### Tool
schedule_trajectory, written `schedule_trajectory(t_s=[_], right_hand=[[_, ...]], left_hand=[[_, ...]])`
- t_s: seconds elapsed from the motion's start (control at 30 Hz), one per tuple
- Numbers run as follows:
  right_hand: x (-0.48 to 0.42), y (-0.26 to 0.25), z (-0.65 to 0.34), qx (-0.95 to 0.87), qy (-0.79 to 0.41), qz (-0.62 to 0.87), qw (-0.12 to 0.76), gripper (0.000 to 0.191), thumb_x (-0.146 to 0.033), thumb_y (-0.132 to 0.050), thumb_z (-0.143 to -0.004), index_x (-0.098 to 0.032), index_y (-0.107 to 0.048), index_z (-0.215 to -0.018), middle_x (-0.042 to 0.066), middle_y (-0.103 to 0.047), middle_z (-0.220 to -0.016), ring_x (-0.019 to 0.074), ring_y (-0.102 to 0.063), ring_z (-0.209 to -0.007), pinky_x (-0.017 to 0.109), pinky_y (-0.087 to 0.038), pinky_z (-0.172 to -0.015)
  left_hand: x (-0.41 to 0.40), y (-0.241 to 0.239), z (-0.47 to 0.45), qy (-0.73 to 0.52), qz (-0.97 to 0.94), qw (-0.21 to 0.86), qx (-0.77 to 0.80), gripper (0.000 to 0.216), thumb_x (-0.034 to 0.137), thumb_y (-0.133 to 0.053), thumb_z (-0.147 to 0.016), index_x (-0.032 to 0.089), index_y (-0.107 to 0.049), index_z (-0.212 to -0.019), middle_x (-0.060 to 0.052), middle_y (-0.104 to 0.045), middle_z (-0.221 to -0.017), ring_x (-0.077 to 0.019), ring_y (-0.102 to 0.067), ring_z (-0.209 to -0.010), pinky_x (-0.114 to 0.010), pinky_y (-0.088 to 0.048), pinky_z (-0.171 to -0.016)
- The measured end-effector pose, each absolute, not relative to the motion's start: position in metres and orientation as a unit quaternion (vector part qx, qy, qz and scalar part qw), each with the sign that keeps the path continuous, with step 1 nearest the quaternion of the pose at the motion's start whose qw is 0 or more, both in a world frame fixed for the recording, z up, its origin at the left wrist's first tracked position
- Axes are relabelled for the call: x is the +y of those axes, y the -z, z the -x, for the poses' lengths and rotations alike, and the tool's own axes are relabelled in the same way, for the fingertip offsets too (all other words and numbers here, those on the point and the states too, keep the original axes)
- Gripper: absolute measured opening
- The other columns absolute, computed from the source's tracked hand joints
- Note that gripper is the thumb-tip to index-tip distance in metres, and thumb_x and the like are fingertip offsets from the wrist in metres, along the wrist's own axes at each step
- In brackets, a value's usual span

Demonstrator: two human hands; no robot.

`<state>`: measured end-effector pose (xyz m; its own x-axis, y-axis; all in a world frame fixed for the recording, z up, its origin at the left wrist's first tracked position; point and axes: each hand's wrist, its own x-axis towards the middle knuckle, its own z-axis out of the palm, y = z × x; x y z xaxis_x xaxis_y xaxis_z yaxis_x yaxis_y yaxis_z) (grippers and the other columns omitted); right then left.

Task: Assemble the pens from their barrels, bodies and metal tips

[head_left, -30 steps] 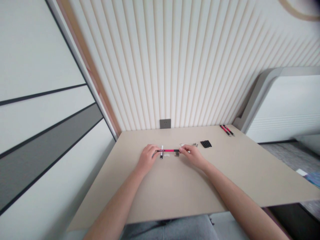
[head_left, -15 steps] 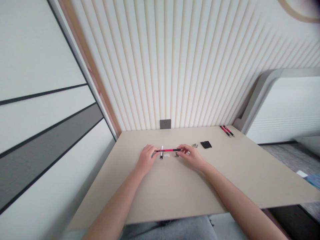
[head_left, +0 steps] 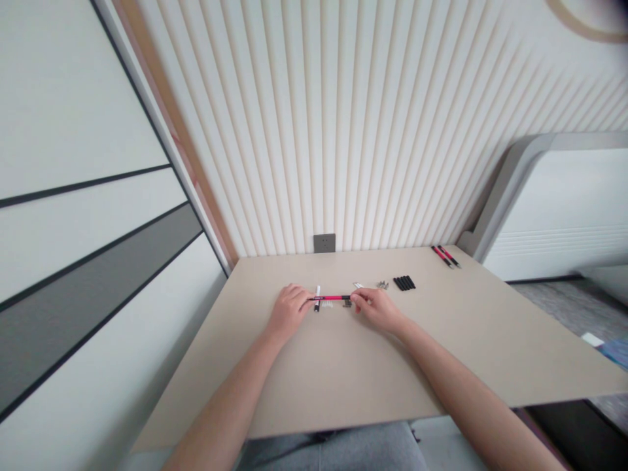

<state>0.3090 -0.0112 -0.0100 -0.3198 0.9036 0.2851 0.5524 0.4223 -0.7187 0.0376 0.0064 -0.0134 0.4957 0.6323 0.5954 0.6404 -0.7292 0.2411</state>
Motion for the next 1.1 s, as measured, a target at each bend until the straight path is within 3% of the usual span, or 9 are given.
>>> schedule_trajectory(t_s=[0.23, 0.67, 1.1], right_hand=[[-0.0092, 0.0124, -0.3055, -0.753, -0.271, 0.461, 0.384, 0.022, -0.032, -0.05, -0.092, -0.021, -0.067, -0.085, 0.002, -0.07, -0.078, 0.017, -0.06, -0.072, 0.027, -0.04, -0.064], [-0.0083, 0.0142, -0.3075, -0.735, -0.262, 0.478, 0.403, 0.02, -0.032, -0.051, -0.092, -0.02, -0.067, -0.09, 0.003, -0.072, -0.079, 0.0178, -0.063, -0.074, 0.028, -0.043, -0.068], [-0.0088, 0.0106, -0.314, -0.769, -0.239, 0.487, 0.337, 0.042, -0.039, -0.041, -0.097, -0.018, -0.063, -0.067, 0.001, -0.064, -0.061, 0.0135, -0.053, -0.056, 0.026, -0.036, -0.058]], left_hand=[[0.0069, 0.0145, -0.0368, 0.347, 0.854, 0.0, -0.389, 0.009, 0.026, -0.059, -0.092, 0.021, -0.066, -0.097, -0.005, -0.068, -0.091, -0.0215, -0.059, -0.089, -0.036, -0.045, -0.082], [0.0063, 0.0143, -0.0371, 0.354, 0.86, 0.014, -0.366, 0.013, 0.029, -0.06, -0.092, 0.019, -0.067, -0.098, -0.005, -0.07, -0.091, -0.0207, -0.059, -0.086, -0.035, -0.045, -0.079], [0.0075, 0.0143, -0.0358, 0.335, 0.874, 0.029, -0.351, 0.017, 0.033, -0.059, -0.093, 0.021, -0.069, -0.101, -0.003, -0.074, -0.089, -0.0194, -0.059, -0.082, -0.034, -0.043, -0.077]])
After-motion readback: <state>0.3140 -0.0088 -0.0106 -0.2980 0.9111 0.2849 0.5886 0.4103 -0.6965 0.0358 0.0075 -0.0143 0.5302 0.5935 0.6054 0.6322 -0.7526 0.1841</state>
